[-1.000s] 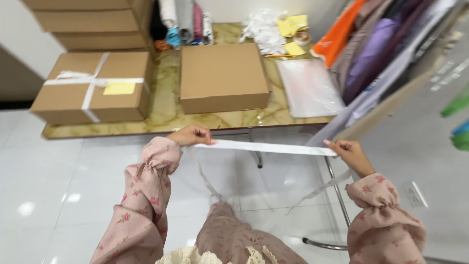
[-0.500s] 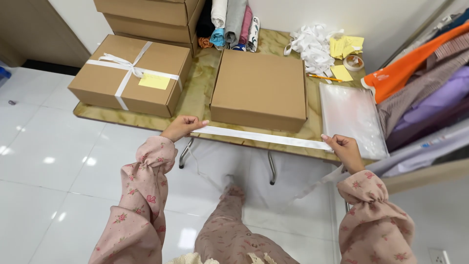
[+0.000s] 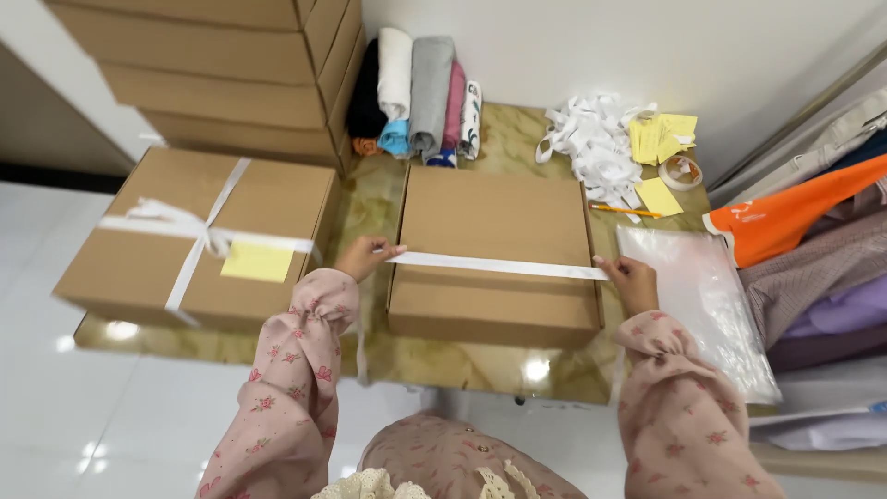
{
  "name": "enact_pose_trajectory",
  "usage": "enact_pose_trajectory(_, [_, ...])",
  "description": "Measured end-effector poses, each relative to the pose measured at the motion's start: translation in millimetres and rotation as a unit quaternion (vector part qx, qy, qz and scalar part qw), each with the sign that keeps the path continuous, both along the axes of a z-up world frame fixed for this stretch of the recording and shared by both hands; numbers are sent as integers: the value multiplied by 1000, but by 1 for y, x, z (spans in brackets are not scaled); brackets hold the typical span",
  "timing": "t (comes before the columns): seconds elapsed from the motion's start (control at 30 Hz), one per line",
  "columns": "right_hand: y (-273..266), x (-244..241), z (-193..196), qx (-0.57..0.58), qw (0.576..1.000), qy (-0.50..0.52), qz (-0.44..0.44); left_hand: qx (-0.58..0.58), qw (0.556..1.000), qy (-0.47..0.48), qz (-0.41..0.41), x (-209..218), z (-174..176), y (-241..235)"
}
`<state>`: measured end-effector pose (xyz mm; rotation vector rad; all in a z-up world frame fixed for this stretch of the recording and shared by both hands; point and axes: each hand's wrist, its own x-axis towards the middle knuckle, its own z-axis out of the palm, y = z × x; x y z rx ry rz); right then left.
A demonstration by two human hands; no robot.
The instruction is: The person wraps a white ribbon around a brown cardboard box, tying it into a bow. They then write on a yellow sticky note with a pencil and place the note on the box.
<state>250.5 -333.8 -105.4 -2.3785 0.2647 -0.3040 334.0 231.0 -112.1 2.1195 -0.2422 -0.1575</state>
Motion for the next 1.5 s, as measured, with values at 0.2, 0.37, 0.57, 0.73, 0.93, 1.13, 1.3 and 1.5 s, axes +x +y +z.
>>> enact_pose_trajectory(0.2, [7, 39, -38, -115, 991, 51, -37, 83, 997, 12, 0, 64, -39, -6])
enact_pose_trajectory(0.37, [22, 47, -20, -141, 985, 81, -54, 110, 994, 10, -11, 72, -46, -10])
enact_pose_trajectory(0.57, [11, 59, -35, -132, 988, 50, -66, 75, 997, 24, 19, 74, -66, -18])
enact_pose_trajectory(0.73, [-16, 71, -72, 12, 996, 53, -77, 52, 996, 68, 36, 75, -75, -21])
enact_pose_trajectory(0.93, [-14, 72, -86, 227, 969, 69, -72, 10, 989, 126, 73, 72, -83, -18])
enact_pose_trajectory(1.13, [-7, 50, -85, 434, 893, 99, -69, -243, 955, 170, -2, 78, -130, -3])
enact_pose_trajectory(1.3, [-34, 44, -83, 395, 903, 170, -18, -338, 906, 249, -57, 73, -140, 6])
enact_pose_trajectory(1.5, [-47, 35, -46, 356, 908, 218, 34, -359, 895, 263, -32, 58, -134, 13])
